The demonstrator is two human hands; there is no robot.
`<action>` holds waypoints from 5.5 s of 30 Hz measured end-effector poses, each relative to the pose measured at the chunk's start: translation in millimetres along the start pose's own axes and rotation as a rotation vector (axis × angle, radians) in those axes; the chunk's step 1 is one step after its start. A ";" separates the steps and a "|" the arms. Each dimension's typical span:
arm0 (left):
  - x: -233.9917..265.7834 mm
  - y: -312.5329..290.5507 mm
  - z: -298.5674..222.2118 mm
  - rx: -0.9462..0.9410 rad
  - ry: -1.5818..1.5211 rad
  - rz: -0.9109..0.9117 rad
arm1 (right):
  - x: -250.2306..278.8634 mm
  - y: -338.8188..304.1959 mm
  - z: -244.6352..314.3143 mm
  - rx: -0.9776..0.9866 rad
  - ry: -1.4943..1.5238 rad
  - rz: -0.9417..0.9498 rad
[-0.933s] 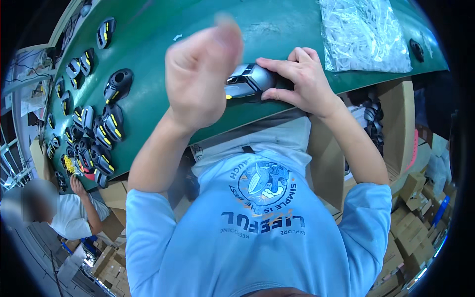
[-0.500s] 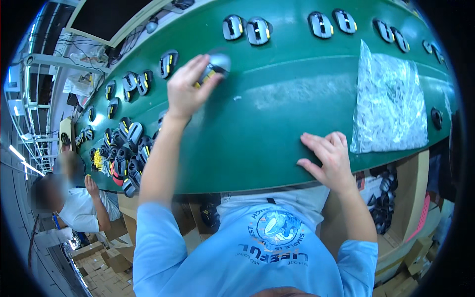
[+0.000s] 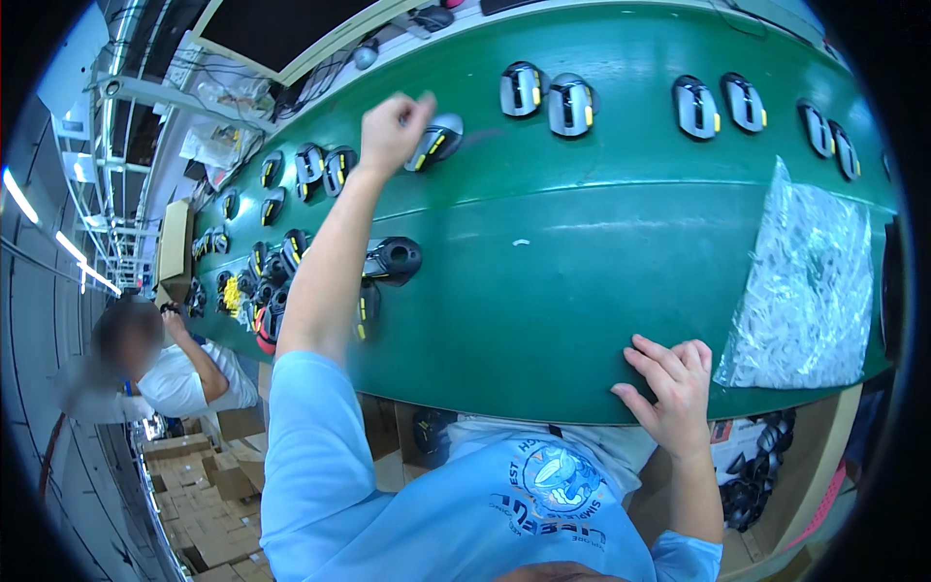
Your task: Assembling plastic components for handheld electronics on a production line conveyor belt.
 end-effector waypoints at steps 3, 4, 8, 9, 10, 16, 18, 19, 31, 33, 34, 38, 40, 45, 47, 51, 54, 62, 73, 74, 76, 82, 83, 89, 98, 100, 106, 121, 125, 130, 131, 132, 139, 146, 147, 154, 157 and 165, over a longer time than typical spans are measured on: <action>16.0 65.6 -18.1 0.524 -0.708 -0.194 | -2.4 -0.7 -3.5 -0.023 0.000 0.014; 32.8 86.0 -34.5 0.502 -0.814 -0.164 | -3.0 0.1 -3.0 -0.024 0.008 0.017; -2.8 82.7 -14.5 0.544 -0.797 -0.212 | -0.5 3.1 -0.5 -0.037 -0.007 0.014; -39.7 44.5 15.6 0.535 -0.536 -0.115 | 2.5 1.4 1.6 -0.026 0.008 0.019; -64.5 25.2 36.8 0.517 -0.286 -0.021 | 5.0 2.0 -0.5 -0.021 0.014 0.042; -57.0 23.3 29.4 0.766 -0.708 -0.022 | -1.0 2.6 -2.5 -0.072 0.040 0.026; -25.5 25.8 44.7 0.383 -0.176 -0.081 | -0.2 7.1 -1.1 -0.050 0.042 0.018; -23.8 12.4 46.0 0.382 -0.178 -0.078 | 0.5 6.8 0.8 -0.043 0.035 0.016; 64.4 -122.8 -183.3 -0.293 -0.073 0.508 | 0.1 4.2 2.2 -0.015 -0.012 -0.033; 45.0 -168.9 -196.9 -0.314 -0.099 0.583 | -2.4 3.4 1.5 -0.014 -0.022 -0.036; 46.2 -173.4 -194.9 -0.342 -0.121 0.555 | -2.8 3.3 1.1 -0.007 -0.012 -0.038; 88.5 -101.5 -201.9 -0.381 -0.076 0.000 | -5.0 2.2 -0.5 0.006 -0.009 -0.038; 97.3 -59.1 -233.5 -0.466 0.051 -0.121 | -1.8 1.0 -0.8 -0.003 -0.028 -0.048; -29.7 -146.9 -259.5 -0.470 0.123 0.374 | -1.3 -1.2 6.9 0.023 -0.012 -0.046; -37.8 -145.9 -259.1 -0.735 0.545 0.039 | -2.2 1.8 3.1 0.023 -0.016 -0.042; -21.8 -117.4 -223.0 -0.213 0.056 0.262 | -2.2 0.0 -2.1 0.011 0.029 -0.040; 33.9 -89.7 -205.5 -0.125 -0.295 0.250 | 1.8 -2.2 1.4 0.010 0.013 -0.064; 72.6 -199.2 -166.6 -0.135 -0.015 0.438 | 0.1 4.7 1.6 -0.002 0.063 -0.096; 46.7 -220.5 -208.9 -0.162 -0.169 0.319 | -30.9 24.2 10.0 -0.474 1.459 -0.304; 43.8 -225.5 -209.5 -0.137 -0.195 0.266 | -37.7 38.0 23.4 -0.472 1.413 -0.273; 39.9 -227.8 -210.6 -0.105 -0.236 0.207 | -44.1 68.4 52.6 -0.431 1.361 -0.179; 39.1 -229.0 -213.9 -0.102 -0.278 0.184 | -39.5 113.0 71.4 -0.324 1.462 -0.268; 38.7 -228.7 -213.1 -0.103 -0.267 0.192 | -47.0 102.1 54.3 -0.511 1.441 -0.477; 45.8 -236.9 -200.1 -0.084 -0.273 0.134 | 9.6 143.7 97.7 -0.181 1.415 0.020; 40.3 -231.4 -199.8 -0.102 -0.275 0.181 | 13.7 144.3 87.7 -0.148 1.399 -0.067; 38.0 -227.0 -201.6 -0.098 -0.317 0.178 | 41.3 139.2 109.7 -0.231 1.437 -0.016; 55.3 -218.1 -198.4 -0.100 -0.367 0.169 | 9.7 60.6 48.6 -0.141 0.785 -0.298; -44.4 3.4 9.8 0.361 0.286 0.172 | -16.6 -7.2 10.0 -0.271 0.332 -0.168; -80.3 16.1 -1.3 0.380 0.280 0.224 | -12.7 -13.2 11.6 -0.271 0.334 -0.178; -52.9 33.8 -9.4 0.330 0.089 0.176 | -13.6 -11.9 16.5 -0.202 0.383 -0.203; -29.0 14.9 -29.1 0.400 -0.238 0.206 | -17.6 -11.6 15.4 -0.166 0.389 -0.202; -7.7 -4.5 -48.2 0.320 -0.298 0.234 | -18.6 -9.6 17.6 -0.131 0.407 -0.208; 37.9 -179.6 -222.4 -0.391 -0.348 0.520 | 62.4 -81.9 -20.2 0.003 -0.103 -0.728; 24.3 -225.2 -234.6 -0.420 -0.371 0.464 | 92.8 -271.0 -191.5 -0.896 -0.429 -0.682; 23.3 -224.0 -234.2 -0.410 -0.366 0.462 | 88.0 -266.7 -195.7 -0.859 -0.416 -0.703; 28.3 -225.9 -241.8 -0.432 -0.332 0.457 | 176.8 -77.6 -135.6 -0.222 -0.371 -1.003; 29.0 -224.4 -246.5 -0.451 -0.322 0.448 | 178.5 -7.5 -173.3 -0.112 -0.451 -0.727; 29.4 -218.7 -251.2 -0.415 -0.348 0.377 | 164.4 28.1 -247.8 -0.595 -0.589 -0.212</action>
Point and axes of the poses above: each hand's wrist, its own y-axis towards the middle knuckle, its own x-axis out of the back of the hand, z = x × y, the point moved 5 cm from there along y, towards the middle knuckle, and after that the axes turned 10 degrees about -z, right-handed, at the moved point
